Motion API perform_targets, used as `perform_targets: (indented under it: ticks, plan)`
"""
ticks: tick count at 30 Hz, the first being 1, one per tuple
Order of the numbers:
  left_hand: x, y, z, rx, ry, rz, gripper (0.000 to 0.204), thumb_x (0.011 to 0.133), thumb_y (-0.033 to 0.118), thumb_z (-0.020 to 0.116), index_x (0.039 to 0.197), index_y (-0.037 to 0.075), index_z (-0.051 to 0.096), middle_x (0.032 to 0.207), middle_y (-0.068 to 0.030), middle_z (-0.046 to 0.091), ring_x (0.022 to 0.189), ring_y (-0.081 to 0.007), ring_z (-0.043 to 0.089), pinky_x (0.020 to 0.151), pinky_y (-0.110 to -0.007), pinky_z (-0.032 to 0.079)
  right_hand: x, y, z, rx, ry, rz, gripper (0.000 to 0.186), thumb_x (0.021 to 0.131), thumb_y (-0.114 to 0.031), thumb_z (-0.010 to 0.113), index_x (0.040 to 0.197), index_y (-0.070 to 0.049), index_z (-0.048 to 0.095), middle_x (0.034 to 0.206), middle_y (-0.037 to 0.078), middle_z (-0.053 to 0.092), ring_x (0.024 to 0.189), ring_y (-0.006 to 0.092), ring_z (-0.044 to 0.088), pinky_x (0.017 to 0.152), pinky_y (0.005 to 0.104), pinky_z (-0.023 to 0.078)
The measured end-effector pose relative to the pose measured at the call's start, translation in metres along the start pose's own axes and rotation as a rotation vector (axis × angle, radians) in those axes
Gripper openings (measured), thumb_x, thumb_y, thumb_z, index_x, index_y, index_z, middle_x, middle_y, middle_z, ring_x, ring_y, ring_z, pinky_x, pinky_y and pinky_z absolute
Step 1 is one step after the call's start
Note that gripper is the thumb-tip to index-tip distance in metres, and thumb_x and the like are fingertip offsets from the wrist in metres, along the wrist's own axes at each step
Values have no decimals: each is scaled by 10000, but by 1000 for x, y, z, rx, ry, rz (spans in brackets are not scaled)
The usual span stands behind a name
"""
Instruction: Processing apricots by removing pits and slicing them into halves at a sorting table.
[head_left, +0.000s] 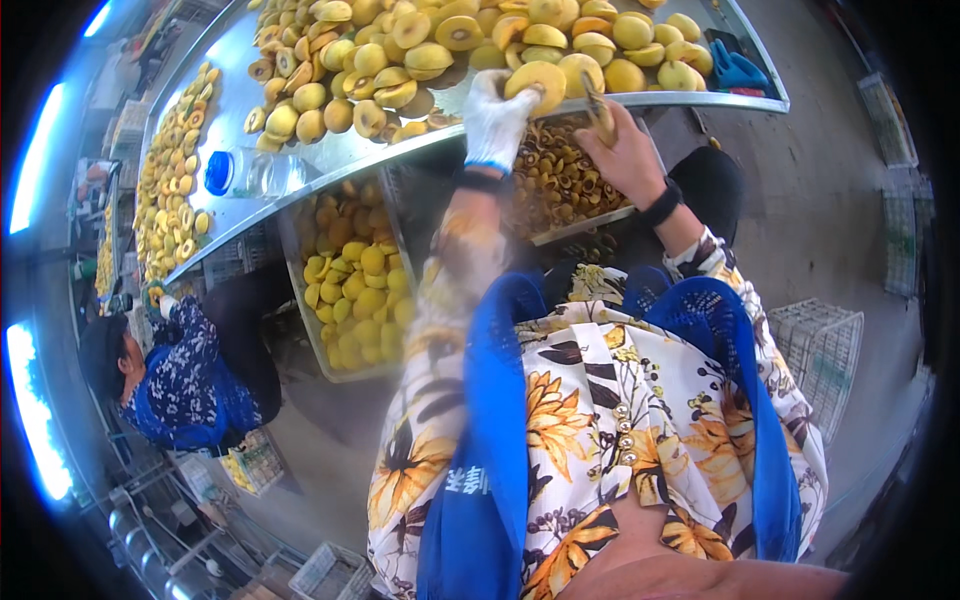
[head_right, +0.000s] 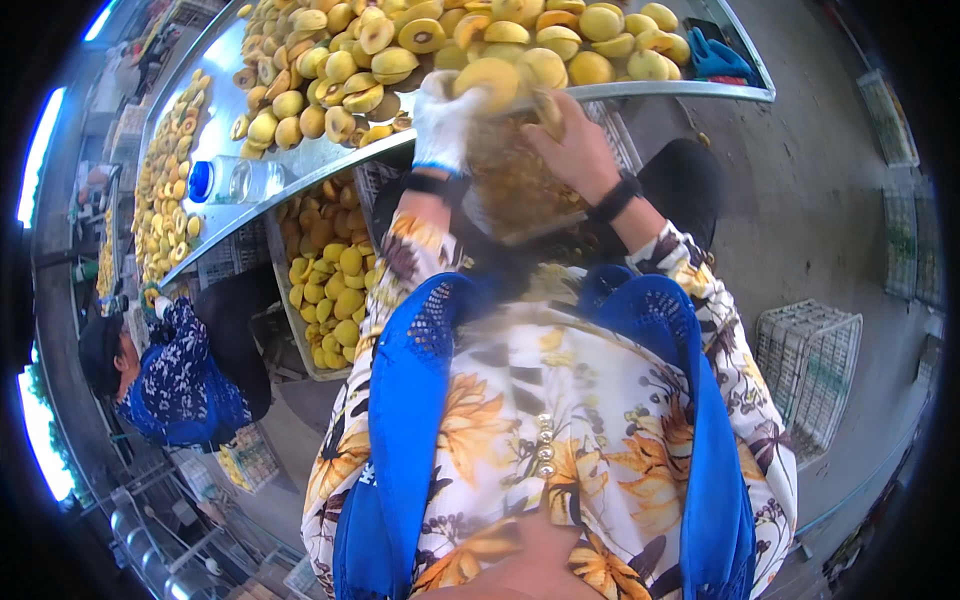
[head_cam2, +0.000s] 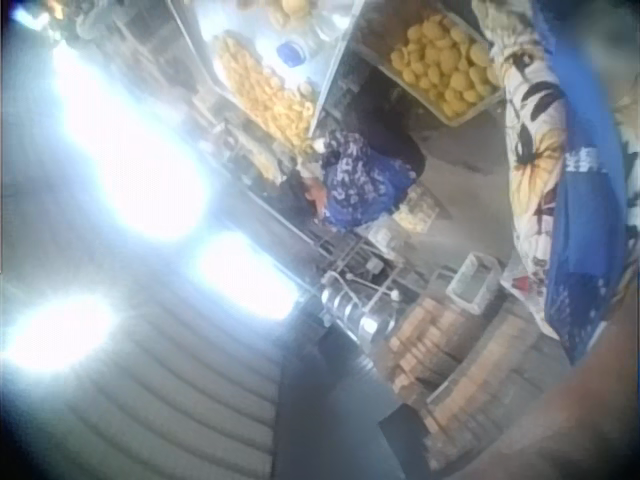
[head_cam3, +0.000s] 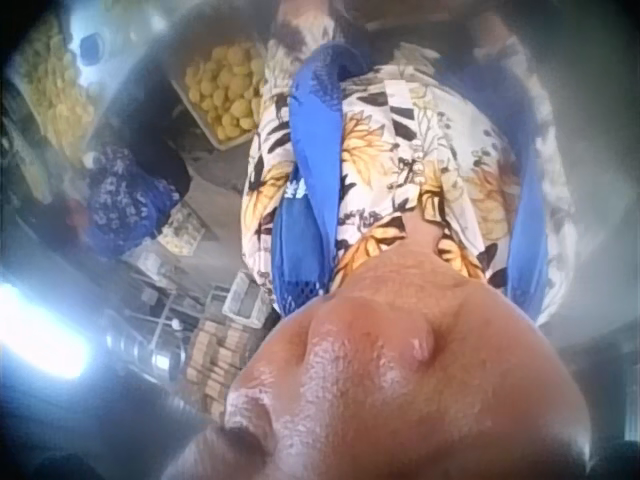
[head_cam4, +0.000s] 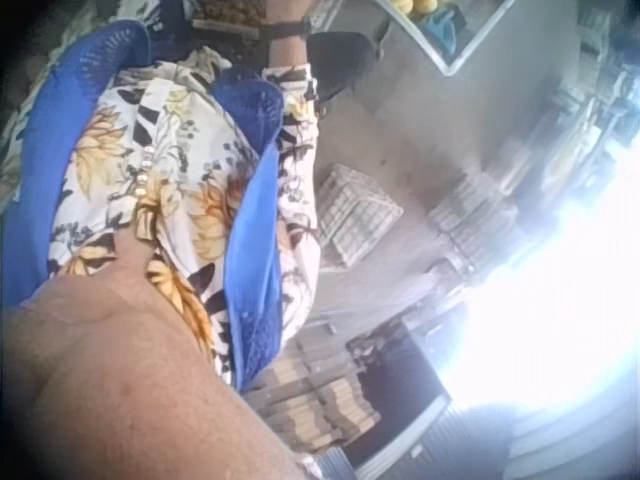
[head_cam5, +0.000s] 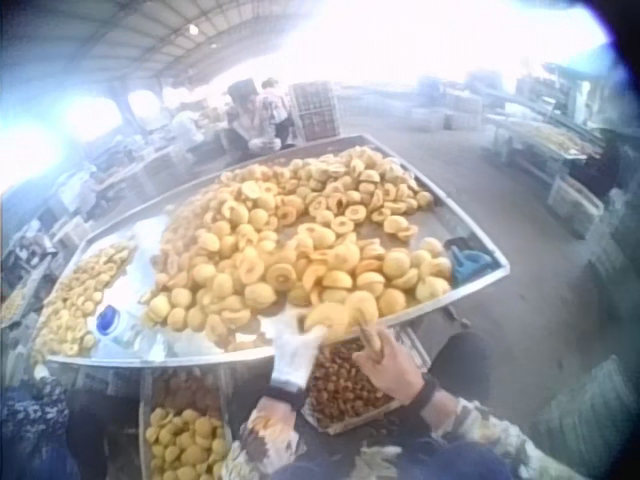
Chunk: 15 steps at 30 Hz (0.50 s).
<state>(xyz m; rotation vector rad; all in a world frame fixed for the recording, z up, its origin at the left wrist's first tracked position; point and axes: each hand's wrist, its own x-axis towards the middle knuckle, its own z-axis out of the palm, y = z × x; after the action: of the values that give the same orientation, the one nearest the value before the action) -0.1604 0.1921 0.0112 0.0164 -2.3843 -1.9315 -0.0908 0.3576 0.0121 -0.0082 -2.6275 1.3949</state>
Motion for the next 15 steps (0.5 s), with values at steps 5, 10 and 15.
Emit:
perform_targets:
  ticks: [5, 10, 15]
  plan:
    - [-49, 24, 9, -777, -59, -419, 313, 832, 225, 534, 1081, 38, 504, 987, -93, 563, 889, -200, 549, 773, -318, 453, 2, -21, 3, 142, -184, -9, 501, 805, -308, 601, 1202, -75, 402, 895, 220, 598, 839, 387, 579, 702, 378, 466]
    - [-60, 9, 5, -1063, 37, -632, 386, 875, 386, 476, 1094, 70, 507, 1008, -65, 563, 884, -207, 546, 769, -316, 455, -15, -20, 8, 29, -276, 56, 453, 822, -351, 575, 1139, -68, 419, 839, 229, 589, 792, 410, 565, 651, 417, 460]
    - [-62, 7, 11, -803, 172, -485, 373, 891, 364, 467, 1074, 44, 520, 1008, -80, 554, 867, -187, 550, 742, -313, 470, -30, -25, 1, -88, -386, -218, 334, 807, -298, 582, 914, -30, 413, 720, 242, 558, 715, 423, 542, 599, 462, 422]
